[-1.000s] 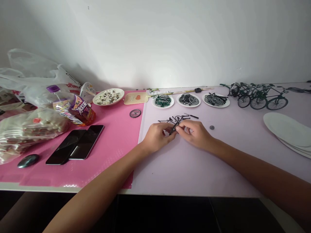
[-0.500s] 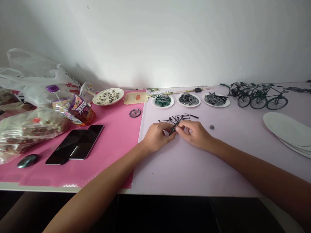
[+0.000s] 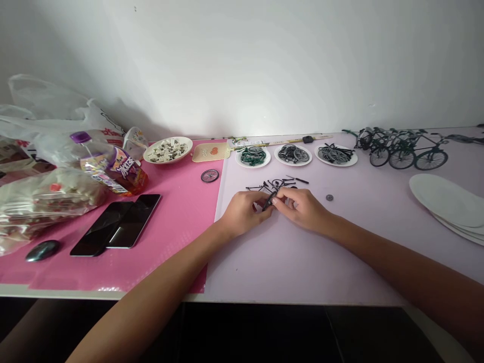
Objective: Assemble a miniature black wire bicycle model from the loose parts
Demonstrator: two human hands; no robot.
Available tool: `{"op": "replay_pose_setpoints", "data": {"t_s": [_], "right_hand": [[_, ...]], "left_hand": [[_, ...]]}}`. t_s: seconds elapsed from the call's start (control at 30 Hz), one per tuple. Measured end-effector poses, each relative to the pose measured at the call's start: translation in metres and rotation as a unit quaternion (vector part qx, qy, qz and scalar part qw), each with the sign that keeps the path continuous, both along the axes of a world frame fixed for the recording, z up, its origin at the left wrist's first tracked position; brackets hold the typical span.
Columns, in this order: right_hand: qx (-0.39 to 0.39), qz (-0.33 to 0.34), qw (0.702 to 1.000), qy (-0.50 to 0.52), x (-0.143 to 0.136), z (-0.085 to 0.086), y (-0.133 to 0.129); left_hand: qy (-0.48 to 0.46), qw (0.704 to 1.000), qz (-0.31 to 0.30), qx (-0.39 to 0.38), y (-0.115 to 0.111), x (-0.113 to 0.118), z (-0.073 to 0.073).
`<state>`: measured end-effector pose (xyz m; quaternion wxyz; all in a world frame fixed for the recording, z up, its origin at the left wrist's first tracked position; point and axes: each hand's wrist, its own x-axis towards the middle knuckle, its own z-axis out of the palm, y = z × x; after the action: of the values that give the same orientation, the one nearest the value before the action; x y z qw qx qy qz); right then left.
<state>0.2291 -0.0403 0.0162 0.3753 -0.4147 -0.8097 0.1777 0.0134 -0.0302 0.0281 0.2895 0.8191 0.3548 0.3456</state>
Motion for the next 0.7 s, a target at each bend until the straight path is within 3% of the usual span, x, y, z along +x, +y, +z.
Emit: {"op": "replay_pose_setpoints", "data": {"t_s": [0.7], "right_hand": [[-0.008, 0.001, 1.0, -0.009, -0.0002, -0.0003, -0.0002]], "left_hand": [[0.017, 1.0, -0.006, 0.007, 0.0019, -0.0013, -0.0023]]}}
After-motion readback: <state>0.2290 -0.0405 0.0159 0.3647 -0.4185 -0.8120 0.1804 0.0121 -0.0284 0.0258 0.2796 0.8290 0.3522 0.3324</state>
